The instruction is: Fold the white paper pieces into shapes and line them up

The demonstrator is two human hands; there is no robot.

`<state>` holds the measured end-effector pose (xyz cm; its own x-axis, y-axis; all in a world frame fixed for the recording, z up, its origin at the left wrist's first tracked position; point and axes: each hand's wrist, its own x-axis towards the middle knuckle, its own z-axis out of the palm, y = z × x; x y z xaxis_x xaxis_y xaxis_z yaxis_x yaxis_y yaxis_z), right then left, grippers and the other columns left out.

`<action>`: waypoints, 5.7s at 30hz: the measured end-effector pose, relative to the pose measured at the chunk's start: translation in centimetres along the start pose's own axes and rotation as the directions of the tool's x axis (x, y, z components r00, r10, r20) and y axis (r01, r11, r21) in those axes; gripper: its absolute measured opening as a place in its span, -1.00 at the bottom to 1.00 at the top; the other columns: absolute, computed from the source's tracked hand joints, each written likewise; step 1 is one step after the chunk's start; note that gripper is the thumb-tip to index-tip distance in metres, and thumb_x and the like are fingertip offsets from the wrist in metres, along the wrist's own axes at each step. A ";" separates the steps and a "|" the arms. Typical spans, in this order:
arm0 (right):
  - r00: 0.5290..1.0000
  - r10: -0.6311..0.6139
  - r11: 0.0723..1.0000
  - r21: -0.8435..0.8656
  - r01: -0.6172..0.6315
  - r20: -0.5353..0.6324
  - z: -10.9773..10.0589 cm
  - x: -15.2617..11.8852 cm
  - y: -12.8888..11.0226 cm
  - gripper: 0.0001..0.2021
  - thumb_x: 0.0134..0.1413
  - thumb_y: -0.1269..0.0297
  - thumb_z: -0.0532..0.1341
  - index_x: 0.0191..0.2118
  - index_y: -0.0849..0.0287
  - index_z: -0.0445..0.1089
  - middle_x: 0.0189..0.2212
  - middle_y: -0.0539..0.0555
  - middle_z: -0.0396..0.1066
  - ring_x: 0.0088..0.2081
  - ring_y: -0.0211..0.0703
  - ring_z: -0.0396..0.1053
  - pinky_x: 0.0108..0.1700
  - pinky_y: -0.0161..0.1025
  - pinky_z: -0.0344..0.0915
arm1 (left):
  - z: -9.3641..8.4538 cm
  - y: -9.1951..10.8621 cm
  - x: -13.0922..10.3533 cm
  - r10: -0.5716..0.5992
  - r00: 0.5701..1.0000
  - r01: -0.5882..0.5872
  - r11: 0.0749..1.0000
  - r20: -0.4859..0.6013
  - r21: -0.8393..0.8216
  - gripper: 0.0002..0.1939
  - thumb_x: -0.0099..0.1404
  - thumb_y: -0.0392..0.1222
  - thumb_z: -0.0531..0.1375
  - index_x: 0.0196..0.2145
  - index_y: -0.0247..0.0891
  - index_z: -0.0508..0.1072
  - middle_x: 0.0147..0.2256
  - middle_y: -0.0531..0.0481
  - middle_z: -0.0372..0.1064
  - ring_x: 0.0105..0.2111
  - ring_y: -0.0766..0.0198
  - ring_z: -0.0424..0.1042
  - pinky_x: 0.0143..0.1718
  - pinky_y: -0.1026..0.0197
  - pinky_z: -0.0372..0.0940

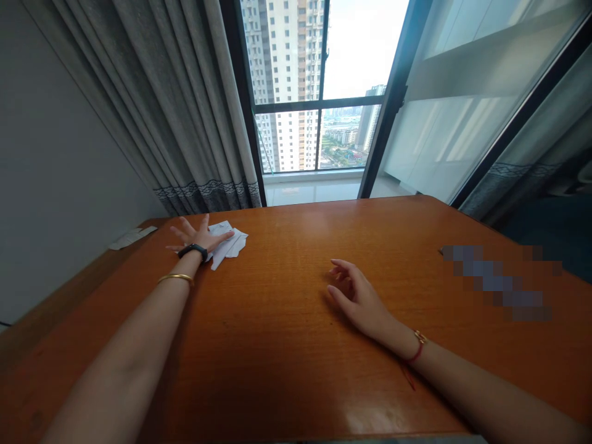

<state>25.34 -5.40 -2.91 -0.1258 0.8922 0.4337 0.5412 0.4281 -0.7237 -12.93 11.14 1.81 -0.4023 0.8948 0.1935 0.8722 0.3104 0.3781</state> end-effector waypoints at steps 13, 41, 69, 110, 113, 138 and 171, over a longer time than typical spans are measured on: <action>0.995 -0.024 1.000 0.011 0.023 0.093 -0.2 -0.2 -1.4 -0.66 0.14 0.29 0.14 0.05 0.11 0.21 -0.14 0.14 0.34 -0.15 -0.08 0.32 -0.06 -0.05 0.33 | 5.1 0.8 -1.3 0.165 0.967 -0.187 0.977 0.195 0.103 -0.20 0.20 0.38 -0.07 0.31 0.00 0.01 0.35 -0.16 -0.21 0.29 -0.21 -0.10 0.20 -0.36 -0.17; 0.958 -0.186 0.945 -0.226 0.235 0.217 0.3 -0.2 -1.7 -0.26 -0.03 0.05 0.31 0.24 0.18 0.07 0.15 0.27 0.18 0.15 0.15 0.12 0.16 0.12 0.12 | 4.4 10.6 -15.5 0.541 0.789 -0.406 0.815 0.291 -0.413 -0.35 0.39 0.19 -0.28 0.35 -0.05 -0.25 0.38 -0.08 -0.40 0.36 0.02 -0.40 0.26 -0.25 -0.33; 0.945 0.213 0.970 -0.174 -0.172 0.249 1.0 2.8 -1.8 -0.49 -0.08 0.36 0.31 0.06 0.12 0.29 -0.24 0.04 0.42 -0.33 -0.20 0.32 -0.23 -0.20 0.27 | 0.8 7.4 -19.9 0.739 0.642 -0.642 0.664 0.204 -0.385 -0.51 0.19 0.06 0.24 0.03 -0.11 0.31 -0.04 -0.01 0.43 0.00 0.09 0.37 0.19 -0.33 -0.72; 0.987 -0.057 0.998 -0.019 0.061 0.153 -2.7 2.6 -3.9 -0.92 0.03 0.35 0.20 -0.40 0.11 0.45 -0.39 0.03 0.39 -0.36 -0.19 0.31 -0.28 -0.23 0.25 | -1.5 7.6 -19.3 0.342 0.940 -0.193 0.500 -0.012 -0.845 -0.67 0.28 0.08 0.12 -0.19 -0.23 0.41 -0.16 -0.11 0.41 -0.15 0.13 0.42 -0.06 0.05 0.33; 0.976 -0.162 0.978 -0.157 0.138 -0.146 -2.6 2.2 -4.2 -0.90 0.06 0.34 0.19 -0.37 0.10 0.46 -0.39 0.08 0.39 -0.30 -0.11 0.31 -0.19 -0.13 0.24 | -2.3 8.0 -20.0 0.351 0.876 0.288 0.172 0.332 -0.942 -0.43 0.20 0.29 0.10 -0.08 -0.26 0.34 -0.09 -0.18 0.39 -0.14 0.06 0.46 -0.14 0.01 0.39; 0.864 0.497 0.645 0.632 -0.429 0.080 -1.8 4.8 -0.6 -0.66 -0.32 0.07 0.45 -0.45 0.20 0.44 -0.58 -0.06 0.30 -0.55 -0.34 0.16 -0.51 -0.34 0.12 | -1.2 8.3 -19.5 -0.018 0.833 0.546 -0.132 0.553 -0.827 -0.77 0.37 -0.03 0.01 -0.09 -0.18 0.23 -0.22 -0.08 0.46 -0.49 0.23 0.54 -0.61 0.33 0.29; 0.953 0.222 0.903 -0.412 -0.121 0.208 -1.9 3.4 -0.8 -0.46 -0.34 -0.10 0.40 -0.24 0.18 0.42 -0.22 0.18 0.39 -0.19 0.04 0.33 -0.22 -0.15 0.23 | -0.6 7.8 -18.1 0.055 0.947 0.322 -0.182 0.318 -0.929 -0.57 0.14 -0.41 0.15 -0.01 -0.29 0.32 -0.32 -0.07 0.48 -0.45 0.23 0.51 -0.58 0.33 0.32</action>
<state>26.05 -3.01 0.20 -0.1725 0.9749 0.1408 0.8467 0.2198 -0.4845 0.98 -2.82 1.75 -0.2448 0.9659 -0.0839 -0.5471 -0.0662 0.8345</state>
